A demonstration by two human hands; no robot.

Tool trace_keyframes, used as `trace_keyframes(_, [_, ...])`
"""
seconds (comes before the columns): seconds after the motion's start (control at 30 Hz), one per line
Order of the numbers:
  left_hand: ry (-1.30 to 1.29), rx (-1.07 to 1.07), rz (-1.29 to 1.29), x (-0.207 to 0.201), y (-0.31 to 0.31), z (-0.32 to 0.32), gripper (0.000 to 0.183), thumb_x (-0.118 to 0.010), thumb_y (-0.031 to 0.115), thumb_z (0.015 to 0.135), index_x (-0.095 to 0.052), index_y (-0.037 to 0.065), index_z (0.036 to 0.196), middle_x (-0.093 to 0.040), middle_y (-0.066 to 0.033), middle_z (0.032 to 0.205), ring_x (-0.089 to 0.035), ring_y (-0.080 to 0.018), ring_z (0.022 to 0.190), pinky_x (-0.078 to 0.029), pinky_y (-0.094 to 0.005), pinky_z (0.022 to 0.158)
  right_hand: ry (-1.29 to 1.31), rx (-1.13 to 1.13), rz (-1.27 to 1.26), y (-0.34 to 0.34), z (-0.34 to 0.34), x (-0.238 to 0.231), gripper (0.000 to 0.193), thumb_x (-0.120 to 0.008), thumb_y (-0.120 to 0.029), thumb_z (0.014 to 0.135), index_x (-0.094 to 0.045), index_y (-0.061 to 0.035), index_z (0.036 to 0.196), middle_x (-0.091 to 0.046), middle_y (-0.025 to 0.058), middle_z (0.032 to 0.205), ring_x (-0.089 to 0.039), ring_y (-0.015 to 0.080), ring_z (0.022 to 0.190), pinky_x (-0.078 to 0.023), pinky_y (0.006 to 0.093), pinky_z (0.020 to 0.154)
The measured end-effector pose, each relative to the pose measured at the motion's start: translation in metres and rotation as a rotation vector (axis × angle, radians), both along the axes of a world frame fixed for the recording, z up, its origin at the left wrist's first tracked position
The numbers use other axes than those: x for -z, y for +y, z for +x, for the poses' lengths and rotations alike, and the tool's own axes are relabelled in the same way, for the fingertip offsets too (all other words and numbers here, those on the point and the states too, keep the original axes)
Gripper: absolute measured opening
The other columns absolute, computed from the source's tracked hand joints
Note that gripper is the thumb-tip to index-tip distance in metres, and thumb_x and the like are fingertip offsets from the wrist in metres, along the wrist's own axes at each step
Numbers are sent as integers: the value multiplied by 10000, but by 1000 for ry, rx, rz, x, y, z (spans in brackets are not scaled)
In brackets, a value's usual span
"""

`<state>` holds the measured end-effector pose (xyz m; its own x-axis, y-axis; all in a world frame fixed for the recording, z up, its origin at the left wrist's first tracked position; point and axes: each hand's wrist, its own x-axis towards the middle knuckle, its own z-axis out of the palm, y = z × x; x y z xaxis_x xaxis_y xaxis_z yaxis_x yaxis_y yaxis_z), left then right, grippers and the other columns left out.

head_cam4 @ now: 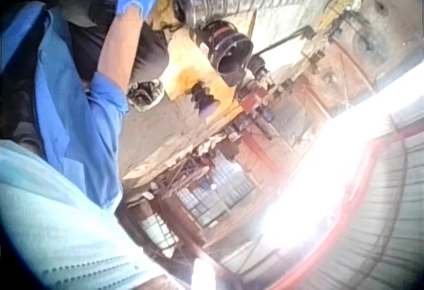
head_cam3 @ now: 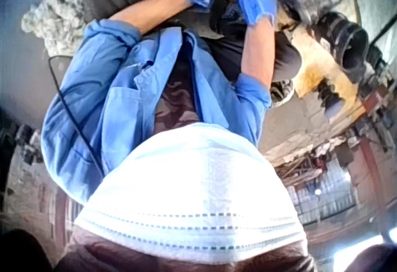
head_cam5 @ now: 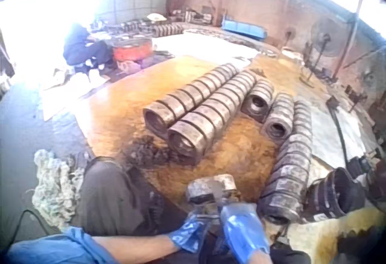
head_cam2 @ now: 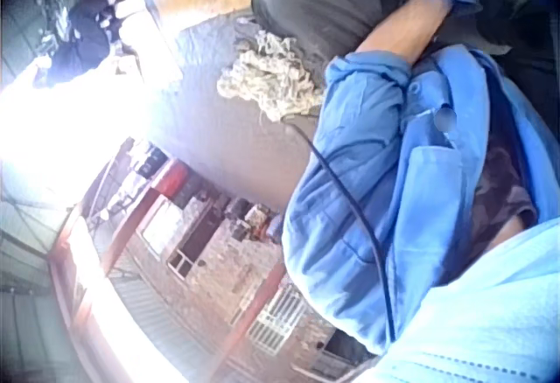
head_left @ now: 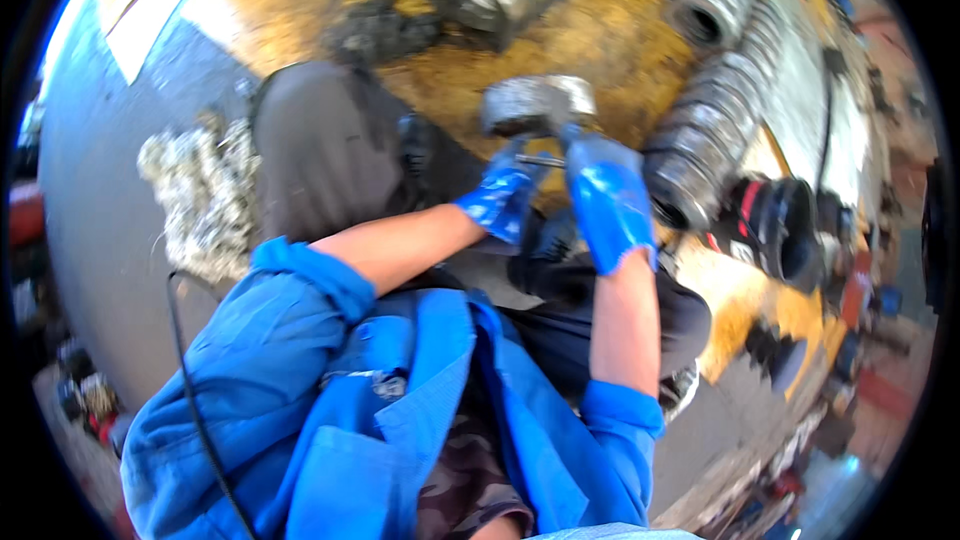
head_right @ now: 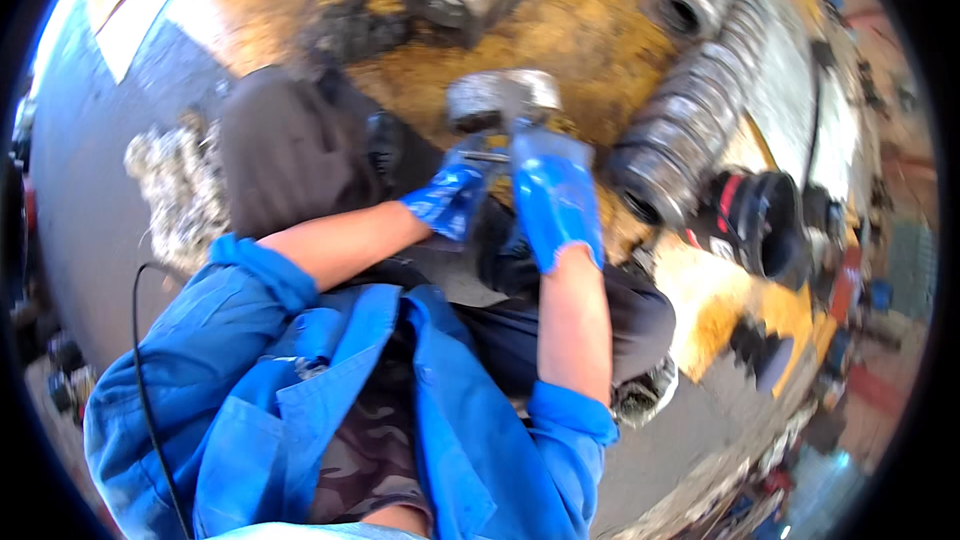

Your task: The person applies a substance from a bucket to metal rings and uses a tool to scrape and clean the inner and outer surfaces of the rings.

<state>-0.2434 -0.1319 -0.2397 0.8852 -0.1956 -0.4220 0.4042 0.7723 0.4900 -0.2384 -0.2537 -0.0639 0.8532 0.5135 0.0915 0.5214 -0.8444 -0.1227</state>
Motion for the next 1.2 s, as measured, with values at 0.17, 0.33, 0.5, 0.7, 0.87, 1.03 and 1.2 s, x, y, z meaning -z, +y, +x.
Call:
trace_keyframes(0.17, [-7, -78, 251, -32, 1, -3, 434, -579, 132, 928, -482, 27, 1338, -594, -130, 1186, -612, -205, 1057, -513, -312, 899, 214, 189, -220, 5, 11, 15, 328, -494, -74, 886, -620, -119, 1186, -668, 248, 930, -657, 419, 862, -515, 511, 725])
trace_keyframes(0.33, [32, -272, 872, -85, 19, 29, 597, -685, 316, 832, -542, -84, 1251, -698, -210, 923, -682, -283, 917, -532, -369, 804, 313, 224, -175, -14, 34, 38, 441, -513, -118, 872, -572, -152, 1307, -666, 247, 1050, -644, 423, 964, -515, 509, 825])
trace_keyframes(0.5, [-264, -680, 112, -180, 86, 125, 856, -709, 446, 838, -329, -33, 1437, -425, -240, 1424, -490, -290, 1282, -402, -369, 1064, 440, 259, -6, -23, 32, 32, 588, -686, -103, 835, -500, -43, 1390, -594, 218, 1298, -561, 320, 1237, -456, 364, 1005])
trace_keyframes(0.7, [-533, -798, 340, -223, 288, 119, 854, -625, 518, 872, -318, -28, 1453, -504, -222, 1362, -521, -279, 1260, -401, -376, 1069, 419, 205, 188, -60, 39, 70, 575, -674, -76, 840, -497, -13, 1383, -595, 214, 1305, -598, 314, 1192, -473, 354, 974])
trace_keyframes(0.87, [-253, -846, 684, -131, 387, 7, 862, -555, 577, 900, -309, -24, 1467, -569, -207, 1310, -547, -270, 1242, -401, -381, 1073, 636, 419, 306, -40, 33, 58, 550, -604, -23, 862, -494, -51, 1401, -661, 149, 1153, -656, 221, 953, -527, 330, 763])
trace_keyframes(1.03, [390, -404, 661, -4, 360, -85, 892, -486, 630, 928, -295, -52, 1470, -584, -210, 1315, -542, -246, 1254, -399, -360, 1068, 745, 545, 489, -36, 21, 53, 565, -576, 5, 885, -489, -130, 1427, -659, 49, 1004, -571, 110, 714, -469, 276, 550])
trace_keyframes(1.2, [832, -455, -22, 60, 334, -60, 664, -551, 568, 919, -486, 35, 1310, -514, -186, 1380, -449, -321, 1318, -410, -524, 1035, 669, 511, 500, -43, 16, 54, 555, -552, 39, 909, -477, -116, 1436, -648, 67, 1111, -624, 129, 769, -486, 258, 546])
